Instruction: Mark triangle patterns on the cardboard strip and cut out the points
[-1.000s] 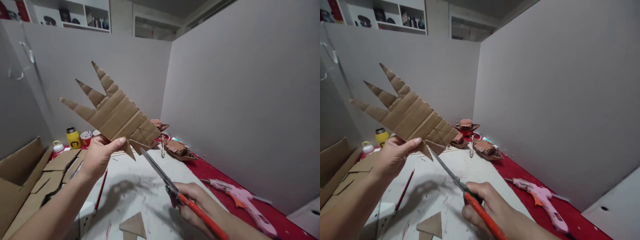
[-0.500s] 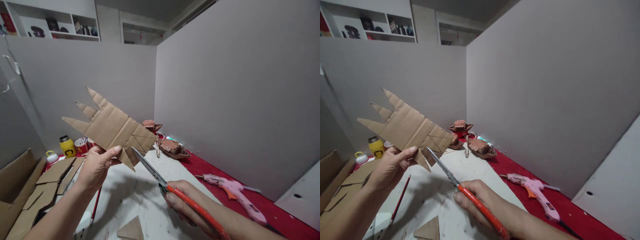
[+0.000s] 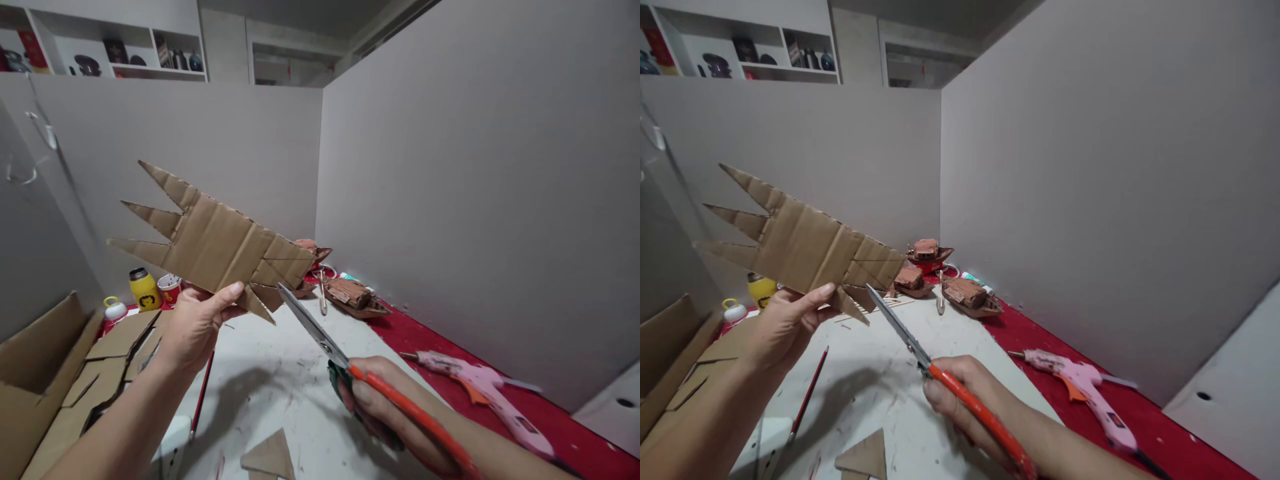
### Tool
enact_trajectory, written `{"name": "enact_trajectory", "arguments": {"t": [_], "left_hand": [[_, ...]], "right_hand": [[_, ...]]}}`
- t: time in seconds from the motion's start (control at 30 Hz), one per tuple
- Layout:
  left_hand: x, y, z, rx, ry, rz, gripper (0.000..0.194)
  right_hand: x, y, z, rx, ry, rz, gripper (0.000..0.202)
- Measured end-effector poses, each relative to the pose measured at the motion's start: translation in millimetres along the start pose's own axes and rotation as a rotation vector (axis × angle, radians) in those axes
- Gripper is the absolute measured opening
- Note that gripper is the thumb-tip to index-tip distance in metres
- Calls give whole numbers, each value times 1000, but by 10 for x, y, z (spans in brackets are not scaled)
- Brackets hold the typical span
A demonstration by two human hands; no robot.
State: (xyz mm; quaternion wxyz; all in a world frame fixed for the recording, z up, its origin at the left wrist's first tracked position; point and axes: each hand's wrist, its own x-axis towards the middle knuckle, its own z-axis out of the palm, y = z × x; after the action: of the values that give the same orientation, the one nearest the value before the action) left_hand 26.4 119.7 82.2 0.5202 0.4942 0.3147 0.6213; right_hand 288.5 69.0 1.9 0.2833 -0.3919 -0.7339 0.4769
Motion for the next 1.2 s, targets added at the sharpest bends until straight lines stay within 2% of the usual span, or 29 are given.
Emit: {"name": "enact_trajectory", "arguments": {"t": [0.2, 0.37, 0.47, 0.63, 0.73, 0.83, 0.93, 1.03, 1.13, 1.2], "left_hand": [[-17, 32, -5, 23, -5, 11, 20], [-23, 35, -19, 7, -2, -32, 20], [-27, 40, 3, 30, 1, -37, 23], [-52, 45, 36, 53, -20, -63, 23], [-74, 36, 50, 32, -76, -123, 24], [-85, 29, 66, -42, -47, -151, 25], [-75, 43, 66, -70, 4, -119, 27], [-38, 90, 28, -20, -8, -40, 20], [14, 167, -51, 48, 35, 71, 21], [46, 221, -118, 99, 55, 99, 23]], "right_hand": [[39, -50, 29, -39, -75, 6, 59], [51, -83, 35, -77, -44, -71, 59], [38, -54, 27, 15, -71, -40, 62], [22, 40, 52, 274, -123, 109, 67], [32, 78, 68, 318, -132, 142, 70], [47, 62, 38, 288, -154, 113, 72], [47, -11, -44, 126, -203, 45, 67], [32, -99, -132, -22, -200, 17, 62], [-8, -185, -178, -36, -176, -10, 64], [-44, -227, -177, -20, -132, -32, 63]]}}
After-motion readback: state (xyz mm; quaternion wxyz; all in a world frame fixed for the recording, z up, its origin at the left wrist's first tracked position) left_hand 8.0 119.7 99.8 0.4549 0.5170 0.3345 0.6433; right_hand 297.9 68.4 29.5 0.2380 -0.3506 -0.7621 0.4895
